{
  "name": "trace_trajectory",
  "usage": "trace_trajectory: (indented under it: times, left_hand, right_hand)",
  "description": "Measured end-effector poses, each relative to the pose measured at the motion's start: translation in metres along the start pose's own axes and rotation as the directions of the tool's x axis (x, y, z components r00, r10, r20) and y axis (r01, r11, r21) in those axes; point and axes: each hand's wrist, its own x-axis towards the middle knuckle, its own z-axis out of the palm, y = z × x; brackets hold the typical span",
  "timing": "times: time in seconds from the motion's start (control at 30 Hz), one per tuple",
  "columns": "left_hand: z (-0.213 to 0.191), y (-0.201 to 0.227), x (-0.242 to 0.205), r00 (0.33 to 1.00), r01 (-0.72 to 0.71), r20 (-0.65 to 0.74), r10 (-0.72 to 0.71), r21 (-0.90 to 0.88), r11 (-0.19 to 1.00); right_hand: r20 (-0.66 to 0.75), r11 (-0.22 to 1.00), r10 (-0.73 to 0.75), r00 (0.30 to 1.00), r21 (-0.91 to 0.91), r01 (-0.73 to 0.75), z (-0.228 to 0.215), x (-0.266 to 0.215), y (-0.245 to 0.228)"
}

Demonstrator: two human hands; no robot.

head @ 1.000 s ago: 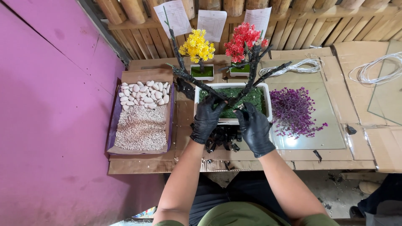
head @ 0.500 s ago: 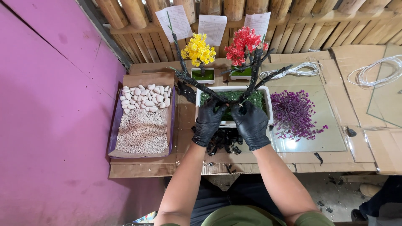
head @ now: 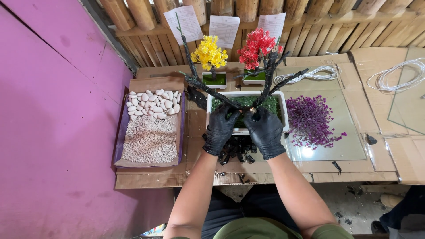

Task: The person wraps black tape around the branches of a small artificial bonsai tree to secure them. They then use a lighter to heat the ends of the tape, likely to seal or melt them into place. The task involves handling the tree, tape, and lighter on a workbench.

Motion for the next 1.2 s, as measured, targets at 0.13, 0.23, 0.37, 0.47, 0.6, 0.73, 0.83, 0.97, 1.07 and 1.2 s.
trace_trajectory:
  times: [0.13,0.23,0.37,0.47,0.6,0.73,0.83,0.97,1.07,1.2]
  left_hand:
    - [0.002,-0.001,-0.001,1.0,0.006,-0.004,-0.006,-0.032,0.999]
    - [0.002,-0.01,-0.004,1.0,0.014,0.003,-0.014,-0.013,1.0]
    - [0.002,-0.007,-0.001,1.0,0.021,0.004,-0.021,-0.044,0.999]
    - [0.003,-0.005,-0.002,1.0,0.028,0.005,-0.028,-0.035,0.999]
    - [0.0,-0.003,-0.002,0.999,0.053,0.002,-0.053,-0.03,0.998]
    - [0.001,-0.002,-0.001,1.0,0.031,0.004,-0.031,-0.028,0.999]
    - [0.0,-0.001,-0.001,0.999,0.033,0.005,-0.033,-0.015,0.999]
    - [-0.001,0.002,-0.001,0.999,0.053,0.015,-0.052,-0.027,0.998]
    - [-0.002,0.004,0.0,0.999,0.038,0.01,-0.037,-0.064,0.997]
    - [0.002,0.0,-0.001,0.999,0.044,0.008,-0.044,-0.001,0.999]
  right_hand:
    - [0.026,0.996,0.071,0.997,0.053,-0.072,-0.003,0.002,-0.009]
    - [0.067,0.993,0.093,0.993,0.066,-0.097,-0.005,0.004,-0.012]
    - [0.128,0.987,0.115,0.985,0.094,-0.127,-0.006,0.005,-0.013]
    - [0.139,0.986,0.118,0.983,0.098,-0.132,-0.001,0.005,-0.009]
    - [0.132,0.986,0.109,0.985,0.111,-0.124,0.002,0.005,-0.006]
    - [0.128,0.995,0.048,0.991,0.085,-0.059,-0.001,0.005,-0.008]
    - [0.125,0.996,0.046,0.991,0.069,-0.055,0.002,0.007,-0.007]
    - [0.112,0.996,0.012,0.994,0.085,-0.021,0.004,0.007,-0.004]
    - [0.102,0.994,-0.037,0.994,0.109,0.025,0.007,0.006,-0.002]
    - [0.135,0.959,0.023,0.991,0.276,-0.06,0.003,-0.01,0.005]
